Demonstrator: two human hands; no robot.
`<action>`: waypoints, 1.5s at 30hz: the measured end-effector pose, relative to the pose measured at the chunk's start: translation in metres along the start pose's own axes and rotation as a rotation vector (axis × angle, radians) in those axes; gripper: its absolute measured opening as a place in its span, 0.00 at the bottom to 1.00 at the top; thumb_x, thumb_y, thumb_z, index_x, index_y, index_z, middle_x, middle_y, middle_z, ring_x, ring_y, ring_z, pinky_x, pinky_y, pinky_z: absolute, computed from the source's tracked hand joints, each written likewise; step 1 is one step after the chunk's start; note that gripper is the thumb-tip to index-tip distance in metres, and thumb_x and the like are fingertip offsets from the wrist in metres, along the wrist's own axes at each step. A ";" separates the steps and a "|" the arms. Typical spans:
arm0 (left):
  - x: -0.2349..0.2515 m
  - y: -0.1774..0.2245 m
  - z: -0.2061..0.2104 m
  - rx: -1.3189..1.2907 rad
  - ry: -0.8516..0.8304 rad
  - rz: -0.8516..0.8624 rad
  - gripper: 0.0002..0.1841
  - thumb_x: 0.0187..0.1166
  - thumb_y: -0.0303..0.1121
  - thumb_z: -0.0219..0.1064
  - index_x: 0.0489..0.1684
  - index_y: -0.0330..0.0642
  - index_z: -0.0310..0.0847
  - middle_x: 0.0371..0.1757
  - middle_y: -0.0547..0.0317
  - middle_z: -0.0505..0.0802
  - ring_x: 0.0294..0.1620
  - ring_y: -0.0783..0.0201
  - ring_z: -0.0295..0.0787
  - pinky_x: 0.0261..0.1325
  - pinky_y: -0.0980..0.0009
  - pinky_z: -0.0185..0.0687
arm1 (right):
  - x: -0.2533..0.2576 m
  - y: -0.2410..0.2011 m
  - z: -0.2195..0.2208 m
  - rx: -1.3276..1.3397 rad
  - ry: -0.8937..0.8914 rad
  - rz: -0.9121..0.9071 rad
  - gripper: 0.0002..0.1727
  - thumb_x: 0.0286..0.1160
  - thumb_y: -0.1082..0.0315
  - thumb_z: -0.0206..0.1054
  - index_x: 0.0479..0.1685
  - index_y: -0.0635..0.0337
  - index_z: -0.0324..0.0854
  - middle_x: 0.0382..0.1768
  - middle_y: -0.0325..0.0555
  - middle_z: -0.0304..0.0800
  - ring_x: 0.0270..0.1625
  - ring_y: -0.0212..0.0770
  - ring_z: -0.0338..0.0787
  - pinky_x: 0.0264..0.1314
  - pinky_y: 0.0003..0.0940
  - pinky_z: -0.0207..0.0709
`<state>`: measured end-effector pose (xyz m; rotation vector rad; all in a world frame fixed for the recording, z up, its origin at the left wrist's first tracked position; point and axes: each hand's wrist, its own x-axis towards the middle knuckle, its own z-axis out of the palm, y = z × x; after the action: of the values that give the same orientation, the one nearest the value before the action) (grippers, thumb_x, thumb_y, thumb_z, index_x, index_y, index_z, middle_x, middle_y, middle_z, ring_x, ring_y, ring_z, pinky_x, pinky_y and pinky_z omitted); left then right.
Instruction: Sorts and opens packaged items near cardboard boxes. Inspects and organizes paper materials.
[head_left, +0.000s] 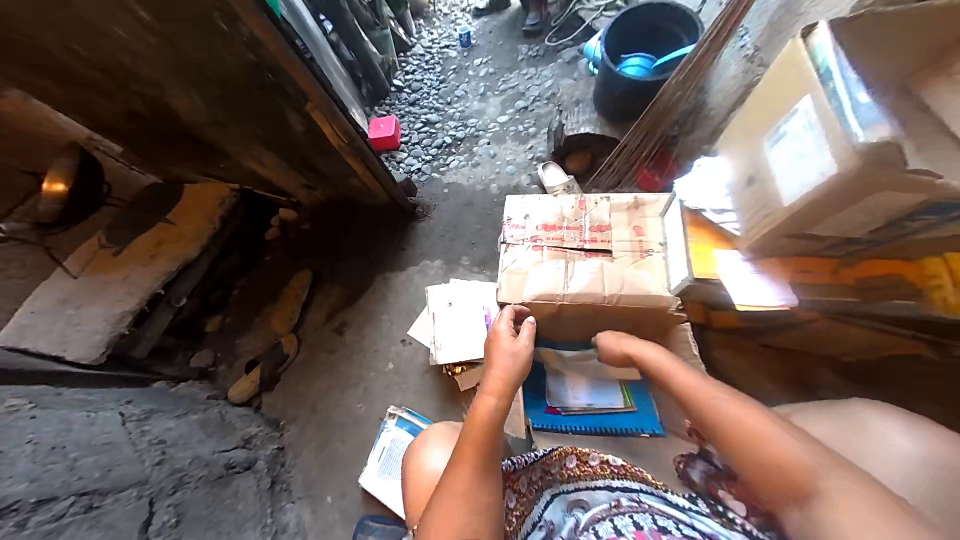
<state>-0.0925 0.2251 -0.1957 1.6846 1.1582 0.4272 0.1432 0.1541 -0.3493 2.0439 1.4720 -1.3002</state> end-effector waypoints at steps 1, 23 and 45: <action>0.003 0.001 0.004 0.017 -0.025 -0.003 0.15 0.88 0.35 0.58 0.63 0.37 0.83 0.61 0.49 0.90 0.52 0.60 0.90 0.61 0.59 0.85 | -0.020 -0.001 -0.019 -0.019 0.039 -0.012 0.19 0.82 0.63 0.63 0.59 0.71 0.85 0.60 0.72 0.87 0.69 0.71 0.84 0.69 0.75 0.72; 0.026 0.019 0.111 -0.823 0.036 -0.008 0.18 0.93 0.37 0.55 0.64 0.27 0.73 0.42 0.45 0.93 0.39 0.58 0.94 0.45 0.61 0.93 | -0.147 0.010 -0.021 0.142 0.921 -0.400 0.17 0.80 0.64 0.65 0.61 0.65 0.85 0.64 0.60 0.89 0.60 0.59 0.93 0.61 0.59 0.86; 0.038 0.026 0.134 -0.779 -0.319 -0.019 0.35 0.95 0.53 0.25 0.88 0.37 0.58 0.67 0.44 0.89 0.59 0.56 0.93 0.60 0.58 0.89 | -0.135 0.027 -0.017 0.441 0.911 -0.360 0.19 0.88 0.57 0.59 0.52 0.64 0.88 0.65 0.53 0.89 0.61 0.48 0.92 0.66 0.47 0.84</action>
<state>0.0358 0.1853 -0.2397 1.0070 0.6426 0.4938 0.1670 0.0738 -0.2380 3.0116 2.1355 -0.8574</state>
